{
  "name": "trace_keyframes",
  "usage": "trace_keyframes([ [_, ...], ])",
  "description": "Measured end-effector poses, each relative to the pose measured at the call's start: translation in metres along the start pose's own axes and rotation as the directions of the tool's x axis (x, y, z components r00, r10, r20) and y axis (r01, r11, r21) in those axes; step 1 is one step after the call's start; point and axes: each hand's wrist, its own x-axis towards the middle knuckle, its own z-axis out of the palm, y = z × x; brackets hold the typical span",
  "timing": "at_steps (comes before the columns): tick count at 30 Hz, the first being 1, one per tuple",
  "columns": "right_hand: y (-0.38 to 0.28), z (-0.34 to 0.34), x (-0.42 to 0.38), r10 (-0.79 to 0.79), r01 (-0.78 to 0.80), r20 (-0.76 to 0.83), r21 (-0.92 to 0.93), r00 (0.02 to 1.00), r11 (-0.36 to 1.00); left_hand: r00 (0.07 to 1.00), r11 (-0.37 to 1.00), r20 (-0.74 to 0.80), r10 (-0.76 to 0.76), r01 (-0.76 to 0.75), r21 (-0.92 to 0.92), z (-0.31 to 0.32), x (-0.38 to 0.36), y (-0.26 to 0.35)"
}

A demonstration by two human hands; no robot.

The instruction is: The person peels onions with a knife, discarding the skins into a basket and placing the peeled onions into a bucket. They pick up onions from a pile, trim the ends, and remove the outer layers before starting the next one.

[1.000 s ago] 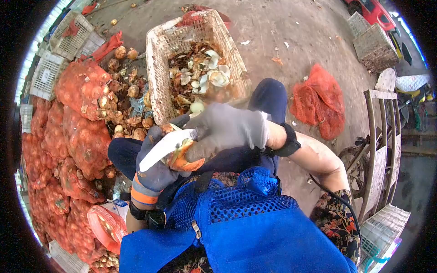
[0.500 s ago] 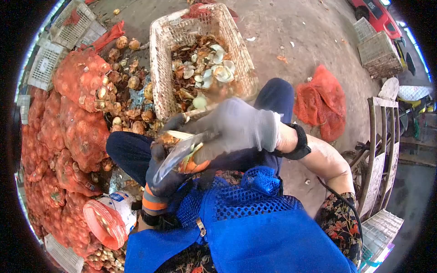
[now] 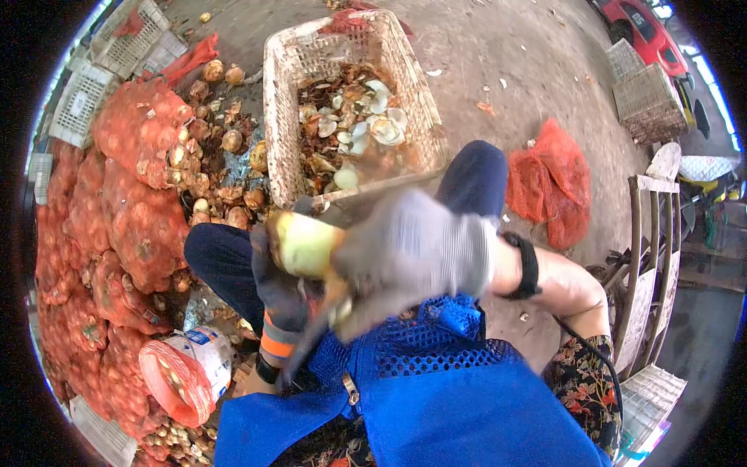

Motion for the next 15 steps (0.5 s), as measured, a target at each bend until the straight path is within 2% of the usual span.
trace_keyframes([
  [1, -0.008, 0.0, -0.001, -0.025, 0.036, 0.141, -0.074, 0.99, 0.997, 0.995, 0.954, 0.097, -0.017, 0.045, -0.295, -0.007, 0.003, 0.003],
  [2, -0.01, 0.007, -0.003, -0.084, 0.087, 0.045, -0.058, 0.995, 0.995, 0.996, 0.937, 0.071, -0.053, 0.074, -0.34, -0.015, 0.004, 0.007],
  [3, -0.007, 0.004, -0.004, -0.091, 0.093, 0.038, -0.064, 0.995, 0.994, 0.996, 0.941, 0.076, -0.049, 0.072, -0.332, -0.021, 0.005, 0.01],
  [5, 0.0, -0.003, -0.007, 0.046, -0.047, 0.036, 0.024, 0.998, 0.999, 0.99, 0.954, -0.14, 0.008, -0.05, -0.296, -0.033, 0.002, 0.015],
  [6, 0.013, -0.006, -0.004, -0.152, 0.145, -0.166, -0.055, 0.974, 0.988, 0.994, 0.974, -0.104, 0.032, -0.054, -0.22, -0.039, 0.005, 0.018],
  [7, 0.017, -0.017, -0.007, -0.017, 0.025, -0.175, 0.045, 0.984, 0.999, 0.993, 0.974, -0.103, 0.049, -0.07, -0.217, -0.042, 0.005, 0.019],
  [8, 0.018, -0.032, 0.001, -0.065, 0.071, -0.279, 0.012, 0.958, 0.997, 0.984, 0.99, -0.134, 0.121, -0.13, -0.062, -0.029, 0.008, 0.021],
  [9, 0.022, -0.042, 0.0, 0.117, -0.089, -0.37, 0.091, 0.922, 0.992, 0.969, 0.979, -0.151, 0.194, -0.181, 0.097, -0.016, 0.009, 0.023],
  [10, 0.027, -0.048, 0.007, 0.388, -0.313, -0.408, 0.239, 0.827, 0.919, 0.963, 0.971, -0.135, 0.233, -0.223, 0.089, -0.007, 0.008, 0.024],
  [11, 0.045, -0.055, 0.013, 0.382, -0.308, -0.452, 0.229, 0.806, 0.923, 0.963, 0.969, -0.129, 0.238, -0.227, 0.092, -0.007, 0.01, 0.026],
  [12, 0.074, -0.053, 0.024, 0.376, -0.456, -0.451, -0.081, 0.81, 0.886, 0.957, 0.951, -0.052, 0.284, -0.275, 0.14, -0.007, 0.014, 0.029],
  [13, 0.107, -0.047, 0.036, 0.448, -0.59, -0.396, -0.403, 0.801, 0.7, 0.946, 0.929, 0.027, 0.322, -0.322, 0.185, -0.007, 0.016, 0.03],
  [15, 0.115, -0.041, 0.045, 0.661, -0.726, -0.31, -0.382, 0.684, 0.572, 0.943, 0.912, 0.048, 0.329, -0.33, 0.244, 0.003, 0.014, 0.036],
])
